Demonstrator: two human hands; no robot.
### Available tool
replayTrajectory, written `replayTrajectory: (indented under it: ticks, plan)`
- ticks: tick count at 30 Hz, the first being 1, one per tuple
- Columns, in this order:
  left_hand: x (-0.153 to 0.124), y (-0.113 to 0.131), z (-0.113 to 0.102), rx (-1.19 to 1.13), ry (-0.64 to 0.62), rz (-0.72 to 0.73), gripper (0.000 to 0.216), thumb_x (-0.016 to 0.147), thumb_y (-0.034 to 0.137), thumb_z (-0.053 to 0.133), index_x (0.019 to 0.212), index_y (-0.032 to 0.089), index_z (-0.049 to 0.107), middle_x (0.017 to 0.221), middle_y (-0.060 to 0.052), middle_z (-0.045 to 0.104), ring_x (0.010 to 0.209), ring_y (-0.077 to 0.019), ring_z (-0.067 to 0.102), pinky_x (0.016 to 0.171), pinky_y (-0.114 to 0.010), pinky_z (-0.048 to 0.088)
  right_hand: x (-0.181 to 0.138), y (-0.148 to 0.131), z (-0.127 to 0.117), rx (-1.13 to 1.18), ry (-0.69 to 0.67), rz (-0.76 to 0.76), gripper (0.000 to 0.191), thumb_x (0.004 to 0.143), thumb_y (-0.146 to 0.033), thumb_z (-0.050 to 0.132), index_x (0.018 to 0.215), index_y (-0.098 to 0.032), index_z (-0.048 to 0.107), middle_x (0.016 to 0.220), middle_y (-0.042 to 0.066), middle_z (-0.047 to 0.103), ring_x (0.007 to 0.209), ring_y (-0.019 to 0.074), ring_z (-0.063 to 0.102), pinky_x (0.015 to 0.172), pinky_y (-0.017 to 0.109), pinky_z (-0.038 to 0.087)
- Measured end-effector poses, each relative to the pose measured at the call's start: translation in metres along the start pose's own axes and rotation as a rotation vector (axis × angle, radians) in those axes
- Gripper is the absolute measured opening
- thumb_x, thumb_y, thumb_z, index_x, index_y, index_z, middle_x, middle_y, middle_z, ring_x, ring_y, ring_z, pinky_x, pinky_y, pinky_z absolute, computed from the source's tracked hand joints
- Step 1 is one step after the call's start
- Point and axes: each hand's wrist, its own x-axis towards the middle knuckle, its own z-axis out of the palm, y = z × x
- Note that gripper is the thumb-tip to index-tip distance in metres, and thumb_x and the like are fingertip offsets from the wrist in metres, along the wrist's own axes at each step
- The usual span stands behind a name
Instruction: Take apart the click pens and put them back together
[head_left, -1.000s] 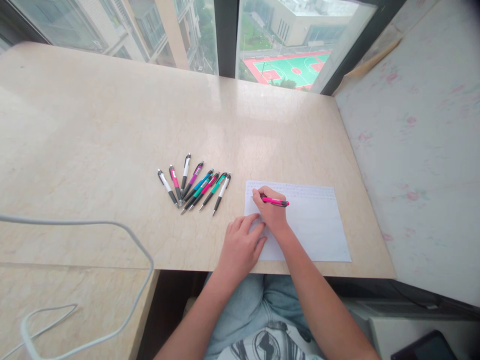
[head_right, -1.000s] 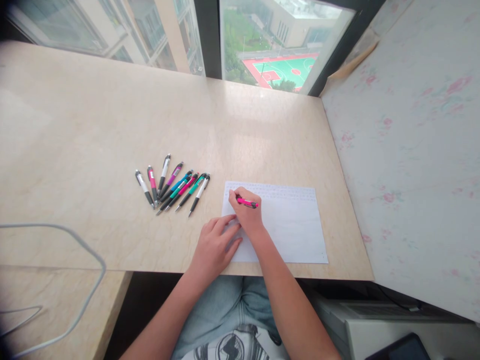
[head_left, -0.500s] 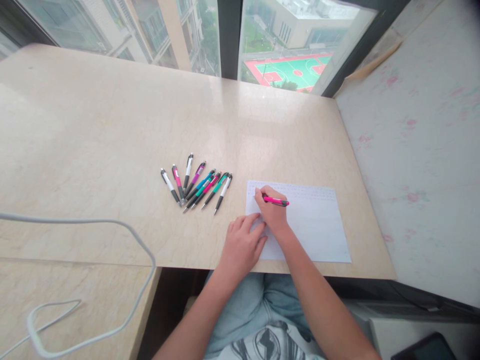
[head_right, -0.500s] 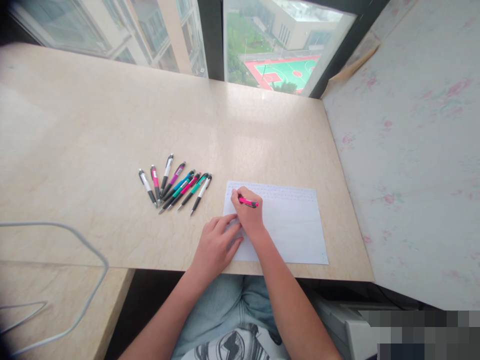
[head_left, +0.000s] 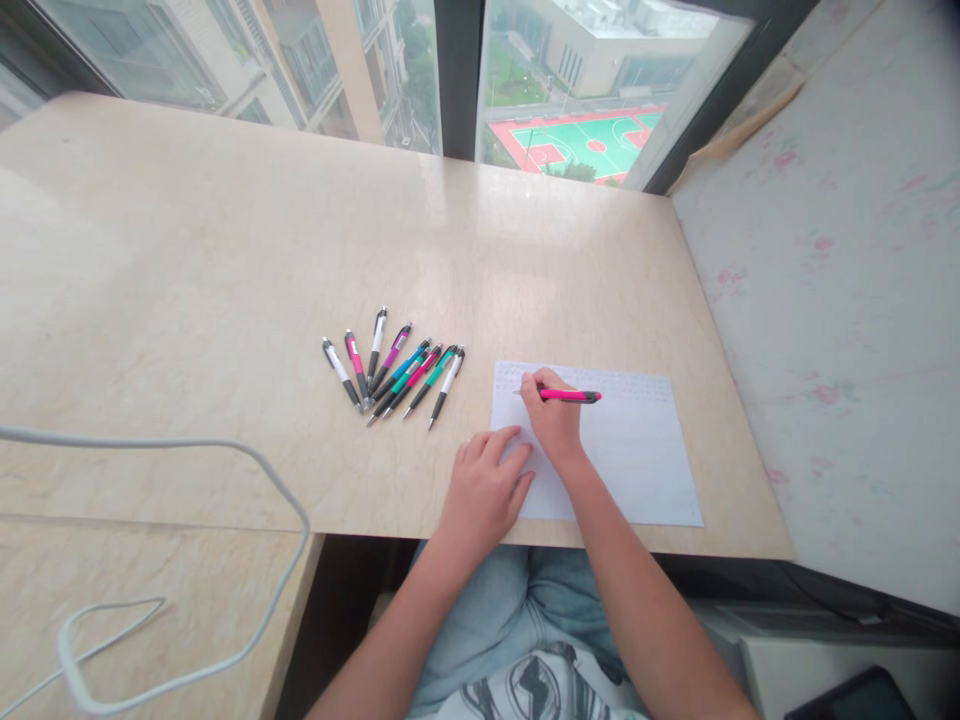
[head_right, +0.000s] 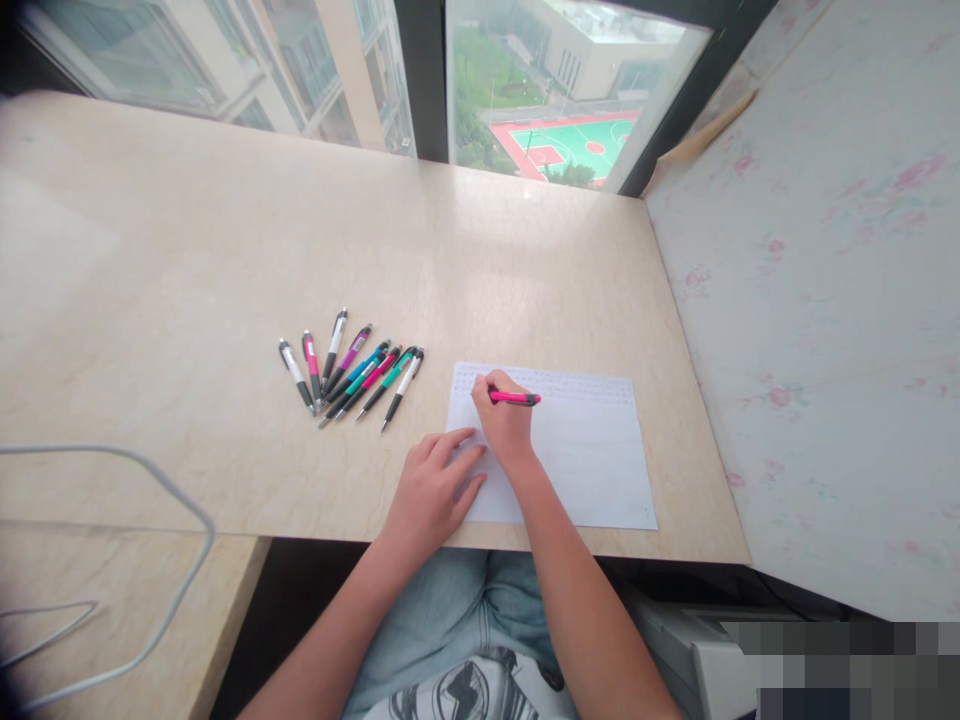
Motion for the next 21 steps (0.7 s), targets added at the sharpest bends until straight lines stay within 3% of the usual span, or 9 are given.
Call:
replayTrajectory:
  ticks: [6,10,14,21]
  plan:
    - [-0.001,0.001,0.001,0.04,0.001,-0.005,0.028,0.093,0.027,0.054,0.119,0.022,0.063,0.135,-0.012,0.058,0.114,-0.03,0.051,0.094,-0.048,0.042,0.004,0.005,-0.01,0.393,-0.031,0.194,0.035,0.091,-0.049,0.055,0.07,-0.021,0.055,0.054,-0.005,0.046,0.05,0.0114,0.043,0.052,0.026,0.036]
    - [-0.002,0.004,0.0,0.117,0.019,-0.024,0.028,0.094,0.028,0.053,0.119,0.023,0.064,0.137,-0.01,0.059,0.114,-0.0304,0.052,0.094,-0.048,0.041,0.002,-0.001,-0.021,0.584,-0.017,0.21,0.037,0.091,-0.051,0.053,0.072,-0.02,0.06,0.063,-0.002,0.053,0.052,0.0099,0.045,0.051,0.024,0.038]
    - [-0.003,0.005,-0.003,0.217,0.057,-0.067,0.028,0.093,0.026,0.053,0.119,0.025,0.065,0.136,-0.008,0.061,0.114,-0.0321,0.053,0.091,-0.049,0.04,-0.017,-0.008,-0.04,0.601,-0.055,0.29,0.026,0.088,-0.048,0.06,0.094,-0.023,0.062,0.065,-0.004,0.054,0.049,0.0086,0.043,0.044,0.021,0.033]
    - [0.002,-0.005,-0.011,0.237,0.119,-0.09,0.028,0.09,0.021,0.056,0.116,0.023,0.067,0.132,-0.011,0.063,0.114,-0.0341,0.055,0.092,-0.052,0.041,-0.054,0.001,-0.068,0.535,-0.03,0.43,0.051,0.083,-0.056,0.065,0.118,-0.019,0.057,0.052,-0.007,0.052,0.045,0.0097,0.042,0.043,0.02,0.032]
